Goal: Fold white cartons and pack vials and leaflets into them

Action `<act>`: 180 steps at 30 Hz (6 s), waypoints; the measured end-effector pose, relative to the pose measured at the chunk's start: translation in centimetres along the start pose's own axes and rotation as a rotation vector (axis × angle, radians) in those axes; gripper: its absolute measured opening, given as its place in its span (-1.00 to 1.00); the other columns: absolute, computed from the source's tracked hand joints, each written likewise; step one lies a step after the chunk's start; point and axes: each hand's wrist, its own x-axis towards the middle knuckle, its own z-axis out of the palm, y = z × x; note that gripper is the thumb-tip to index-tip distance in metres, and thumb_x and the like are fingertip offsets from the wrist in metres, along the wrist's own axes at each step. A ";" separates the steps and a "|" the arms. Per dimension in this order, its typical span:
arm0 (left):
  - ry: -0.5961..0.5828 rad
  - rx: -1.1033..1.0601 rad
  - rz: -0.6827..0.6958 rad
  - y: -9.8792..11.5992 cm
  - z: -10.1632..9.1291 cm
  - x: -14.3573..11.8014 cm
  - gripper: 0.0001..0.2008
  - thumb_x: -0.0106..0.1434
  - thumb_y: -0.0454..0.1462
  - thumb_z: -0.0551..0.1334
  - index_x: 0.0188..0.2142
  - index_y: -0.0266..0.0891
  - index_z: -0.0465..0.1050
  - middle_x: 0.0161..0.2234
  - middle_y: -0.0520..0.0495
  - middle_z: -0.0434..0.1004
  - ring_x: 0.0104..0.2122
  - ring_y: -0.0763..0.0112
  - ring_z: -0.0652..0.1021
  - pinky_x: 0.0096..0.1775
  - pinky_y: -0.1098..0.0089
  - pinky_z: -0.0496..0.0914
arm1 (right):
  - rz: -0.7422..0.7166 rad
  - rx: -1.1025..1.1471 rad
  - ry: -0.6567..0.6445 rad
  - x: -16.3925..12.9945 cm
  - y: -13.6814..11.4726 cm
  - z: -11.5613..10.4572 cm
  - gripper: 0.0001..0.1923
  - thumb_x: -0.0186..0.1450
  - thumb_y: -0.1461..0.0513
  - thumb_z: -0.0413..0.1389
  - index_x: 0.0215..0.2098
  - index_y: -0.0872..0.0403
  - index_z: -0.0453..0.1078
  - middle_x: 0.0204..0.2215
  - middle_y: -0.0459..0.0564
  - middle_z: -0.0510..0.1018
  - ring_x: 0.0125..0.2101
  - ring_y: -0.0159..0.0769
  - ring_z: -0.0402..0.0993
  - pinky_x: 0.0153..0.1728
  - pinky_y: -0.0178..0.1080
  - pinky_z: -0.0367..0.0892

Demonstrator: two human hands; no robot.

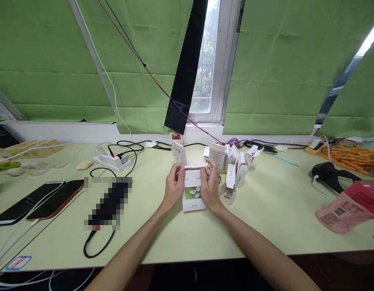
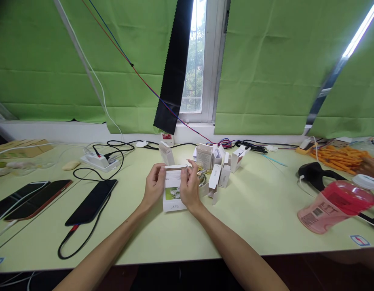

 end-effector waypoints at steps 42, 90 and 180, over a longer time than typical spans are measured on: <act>-0.043 0.013 0.001 -0.5 -0.3 0.2 -0.72 0.39 -0.04 0.13 -0.25 -0.20 0.42 -0.34 0.01 0.46 -0.38 0.43 0.43 -0.37 0.47 0.33 | -0.005 -0.137 -0.022 0.4 0.8 -0.1 -0.65 0.49 0.04 -0.14 -0.03 0.05 0.35 -0.32 -0.03 0.52 -0.39 -0.29 0.41 -0.35 -0.26 0.27; -0.050 -0.015 -0.055 -0.5 -0.3 0.1 -0.67 0.31 -0.03 0.23 -0.17 -0.24 0.58 -0.25 -0.10 0.60 -0.36 0.38 0.51 -0.39 0.44 0.37 | 0.006 -0.147 -0.008 0.5 1.2 0.0 -0.71 0.48 0.05 -0.13 -0.19 0.02 0.33 -0.37 -0.05 0.50 -0.39 -0.26 0.41 -0.33 -0.24 0.26; -0.101 0.069 -0.058 -1.4 -0.1 0.2 -0.61 0.30 0.01 0.23 -0.16 -0.25 0.59 -0.25 -0.10 0.62 -0.42 0.41 0.44 -0.43 0.43 0.30 | -0.036 -0.163 -0.052 0.5 1.2 -0.1 -0.71 0.49 0.10 -0.15 -0.19 0.02 0.34 -0.40 -0.09 0.48 -0.43 -0.33 0.38 -0.38 -0.28 0.22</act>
